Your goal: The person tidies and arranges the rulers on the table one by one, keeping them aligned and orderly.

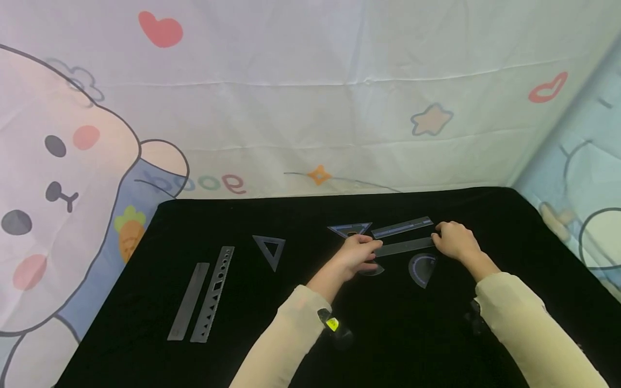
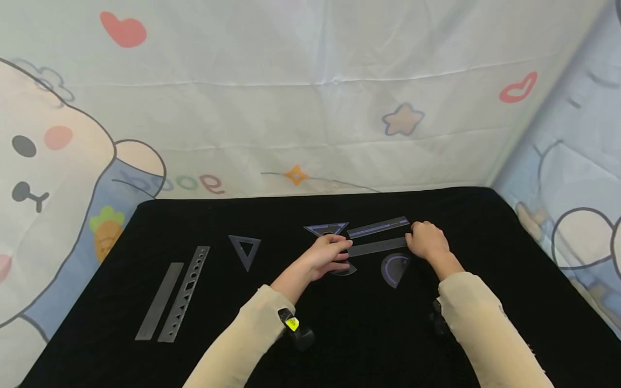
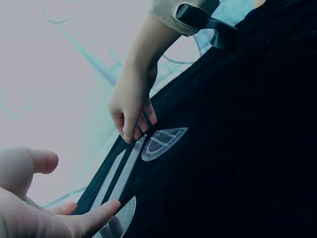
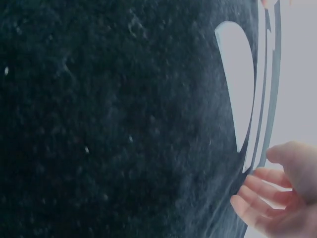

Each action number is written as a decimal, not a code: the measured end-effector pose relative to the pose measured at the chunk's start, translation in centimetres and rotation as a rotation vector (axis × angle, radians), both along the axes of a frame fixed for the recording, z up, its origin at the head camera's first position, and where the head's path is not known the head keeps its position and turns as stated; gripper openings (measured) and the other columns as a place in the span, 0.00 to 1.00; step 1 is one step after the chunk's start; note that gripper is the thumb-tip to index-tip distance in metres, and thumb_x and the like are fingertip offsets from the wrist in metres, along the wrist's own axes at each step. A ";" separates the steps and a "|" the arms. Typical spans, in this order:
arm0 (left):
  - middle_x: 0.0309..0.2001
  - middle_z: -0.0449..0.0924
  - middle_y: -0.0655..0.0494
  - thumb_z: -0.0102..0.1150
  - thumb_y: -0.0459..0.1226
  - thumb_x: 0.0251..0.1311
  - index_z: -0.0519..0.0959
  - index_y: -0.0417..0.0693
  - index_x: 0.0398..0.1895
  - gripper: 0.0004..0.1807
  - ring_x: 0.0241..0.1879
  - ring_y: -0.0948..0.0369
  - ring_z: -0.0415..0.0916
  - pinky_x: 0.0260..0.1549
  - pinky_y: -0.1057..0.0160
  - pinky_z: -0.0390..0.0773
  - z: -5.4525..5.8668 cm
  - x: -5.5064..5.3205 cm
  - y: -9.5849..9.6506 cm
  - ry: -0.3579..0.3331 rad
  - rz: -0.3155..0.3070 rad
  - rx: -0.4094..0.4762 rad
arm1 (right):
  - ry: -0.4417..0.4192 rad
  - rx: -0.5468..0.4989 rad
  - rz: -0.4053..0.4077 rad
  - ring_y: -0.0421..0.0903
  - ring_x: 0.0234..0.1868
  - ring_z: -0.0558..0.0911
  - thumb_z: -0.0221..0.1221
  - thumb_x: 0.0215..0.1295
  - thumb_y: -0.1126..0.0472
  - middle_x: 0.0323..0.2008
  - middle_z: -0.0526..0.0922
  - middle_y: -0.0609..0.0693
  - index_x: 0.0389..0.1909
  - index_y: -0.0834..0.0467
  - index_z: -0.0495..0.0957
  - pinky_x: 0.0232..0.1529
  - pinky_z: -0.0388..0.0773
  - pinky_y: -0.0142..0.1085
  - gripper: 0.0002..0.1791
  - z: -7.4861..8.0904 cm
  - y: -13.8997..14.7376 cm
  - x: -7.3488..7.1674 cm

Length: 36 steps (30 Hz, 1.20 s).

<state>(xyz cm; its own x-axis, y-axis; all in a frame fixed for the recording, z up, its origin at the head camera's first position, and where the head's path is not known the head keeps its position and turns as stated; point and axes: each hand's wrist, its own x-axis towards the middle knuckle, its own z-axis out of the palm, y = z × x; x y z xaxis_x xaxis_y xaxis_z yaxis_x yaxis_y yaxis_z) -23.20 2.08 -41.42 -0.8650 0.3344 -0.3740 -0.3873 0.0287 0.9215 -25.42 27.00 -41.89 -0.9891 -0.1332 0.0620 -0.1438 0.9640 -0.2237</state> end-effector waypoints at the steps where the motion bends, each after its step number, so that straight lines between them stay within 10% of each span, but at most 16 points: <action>1: 0.60 0.63 0.39 0.54 0.40 0.62 0.60 0.36 0.62 0.29 0.60 0.44 0.64 0.49 0.55 0.77 0.0 0.0 0.1 -0.003 0.002 0.007 | 0.004 -0.002 -0.004 0.68 0.46 0.74 0.48 0.62 0.61 0.45 0.75 0.73 0.46 0.76 0.72 0.44 0.72 0.59 0.21 -0.1 -0.2 0.0; 18: 0.57 0.67 0.35 0.53 0.37 0.61 0.63 0.33 0.59 0.25 0.54 0.45 0.71 0.47 0.56 0.78 -0.2 0.0 0.2 -0.043 0.176 0.091 | 0.040 -0.228 -0.133 0.62 0.41 0.75 0.52 0.57 0.63 0.40 0.78 0.67 0.47 0.70 0.73 0.38 0.72 0.54 0.18 -0.6 -1.2 0.1; 36: 0.48 0.73 0.41 0.52 0.36 0.62 0.64 0.34 0.59 0.24 0.46 0.50 0.78 0.45 0.59 0.79 -0.4 -0.2 -1.9 0.001 0.140 0.068 | 0.065 -0.412 -0.077 0.54 0.37 0.73 0.54 0.58 0.65 0.37 0.76 0.61 0.47 0.67 0.74 0.40 0.70 0.46 0.16 1.1 -2.2 -0.7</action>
